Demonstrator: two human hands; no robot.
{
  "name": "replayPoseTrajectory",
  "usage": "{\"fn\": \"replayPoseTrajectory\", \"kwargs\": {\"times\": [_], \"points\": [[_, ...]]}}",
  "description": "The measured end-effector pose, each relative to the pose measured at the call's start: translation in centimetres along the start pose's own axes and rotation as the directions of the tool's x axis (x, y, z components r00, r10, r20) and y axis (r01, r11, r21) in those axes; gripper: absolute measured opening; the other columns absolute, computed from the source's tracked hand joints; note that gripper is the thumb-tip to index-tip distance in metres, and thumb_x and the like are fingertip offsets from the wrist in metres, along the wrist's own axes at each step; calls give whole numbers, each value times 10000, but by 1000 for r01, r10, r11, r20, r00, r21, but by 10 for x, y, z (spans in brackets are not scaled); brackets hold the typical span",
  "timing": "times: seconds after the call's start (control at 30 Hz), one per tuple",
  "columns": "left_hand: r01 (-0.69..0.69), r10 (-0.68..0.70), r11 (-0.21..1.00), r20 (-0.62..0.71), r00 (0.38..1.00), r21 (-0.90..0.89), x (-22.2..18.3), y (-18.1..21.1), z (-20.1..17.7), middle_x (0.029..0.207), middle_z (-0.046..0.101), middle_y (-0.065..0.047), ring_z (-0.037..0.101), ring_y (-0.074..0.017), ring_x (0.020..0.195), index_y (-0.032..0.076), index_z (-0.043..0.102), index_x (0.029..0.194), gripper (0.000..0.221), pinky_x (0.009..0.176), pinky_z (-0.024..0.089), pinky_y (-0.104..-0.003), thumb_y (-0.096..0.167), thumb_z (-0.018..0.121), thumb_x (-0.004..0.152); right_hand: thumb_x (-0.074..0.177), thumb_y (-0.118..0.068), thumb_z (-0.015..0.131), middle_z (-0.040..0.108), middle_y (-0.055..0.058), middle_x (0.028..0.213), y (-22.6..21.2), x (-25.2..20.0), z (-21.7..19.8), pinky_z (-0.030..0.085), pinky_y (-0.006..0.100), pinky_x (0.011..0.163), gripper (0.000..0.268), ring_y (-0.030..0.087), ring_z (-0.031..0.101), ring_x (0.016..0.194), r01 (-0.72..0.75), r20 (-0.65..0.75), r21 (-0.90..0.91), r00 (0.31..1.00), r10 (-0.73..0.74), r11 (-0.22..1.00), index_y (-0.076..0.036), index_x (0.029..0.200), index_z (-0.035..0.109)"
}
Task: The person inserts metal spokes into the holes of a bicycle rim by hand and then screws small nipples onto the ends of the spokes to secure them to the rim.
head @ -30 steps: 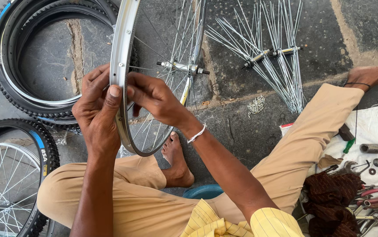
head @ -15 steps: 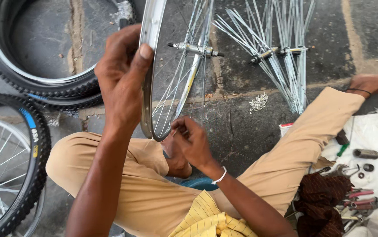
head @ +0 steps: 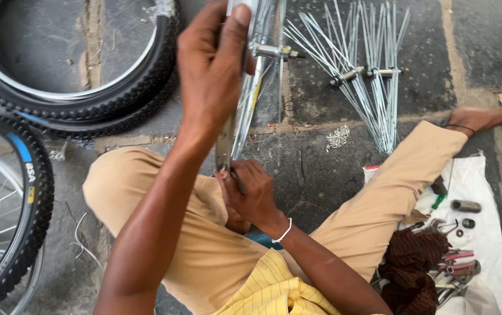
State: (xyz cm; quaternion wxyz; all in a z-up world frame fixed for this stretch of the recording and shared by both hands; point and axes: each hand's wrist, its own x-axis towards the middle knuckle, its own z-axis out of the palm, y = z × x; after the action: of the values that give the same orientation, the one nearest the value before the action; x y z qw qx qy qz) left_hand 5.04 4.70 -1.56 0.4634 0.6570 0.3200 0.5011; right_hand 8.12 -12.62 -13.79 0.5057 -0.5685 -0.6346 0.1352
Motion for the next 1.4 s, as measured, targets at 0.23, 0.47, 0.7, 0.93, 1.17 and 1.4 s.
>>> {"fn": "replayPoseTrajectory", "kwargs": {"times": [0.23,0.47,0.7,0.93,1.17,1.4], "points": [[-37,37,999,2,999,5,-7,3,14,635,621,10,658,-69,543,71,707,1197,406,496,559,-237,420,515,1121,971,-126,657,649,154,875,10,-11,9,525,437,666,124,333,636,776,-36,-30,-139,999,32,990,-16,949,605],[-55,57,997,29,998,-52,-8,9,14,628,629,-3,654,-74,541,60,679,1264,397,504,551,-247,393,523,1114,920,-130,741,677,165,952,37,-29,11,527,421,650,252,338,647,785,60,-33,-55,998,-62,997,34,1055,607],[-12,20,991,55,998,-136,-4,12,9,715,608,-15,614,-81,562,-5,687,1246,388,551,510,-261,339,547,1135,900,-20,600,678,184,1013,59,-31,6,555,436,816,207,375,679,924,-135,-131,-116,984,119,984,-9,1103,636],[-51,82,982,170,982,-181,5,18,-5,1021,651,-74,655,-153,926,-55,518,1348,413,824,577,-312,212,650,1062,997,-36,565,680,144,906,99,87,-17,528,385,660,319,241,657,725,-189,-82,-179,981,177,965,24,1308,601],[-346,333,783,122,935,517,-28,9,11,1126,593,-223,639,-256,1065,-49,468,1314,565,913,589,-365,-32,767,834,959,-182,645,625,97,695,166,132,-4,468,375,480,326,215,586,566,-104,263,-527,924,278,843,31,1202,601],[179,-199,914,19,980,364,-22,-11,4,872,707,-88,678,-138,785,38,569,1096,428,653,564,-305,331,852,965,994,-126,545,638,137,776,196,93,-23,489,385,511,192,264,644,683,311,445,-628,896,2,713,-54,1146,639]]}}
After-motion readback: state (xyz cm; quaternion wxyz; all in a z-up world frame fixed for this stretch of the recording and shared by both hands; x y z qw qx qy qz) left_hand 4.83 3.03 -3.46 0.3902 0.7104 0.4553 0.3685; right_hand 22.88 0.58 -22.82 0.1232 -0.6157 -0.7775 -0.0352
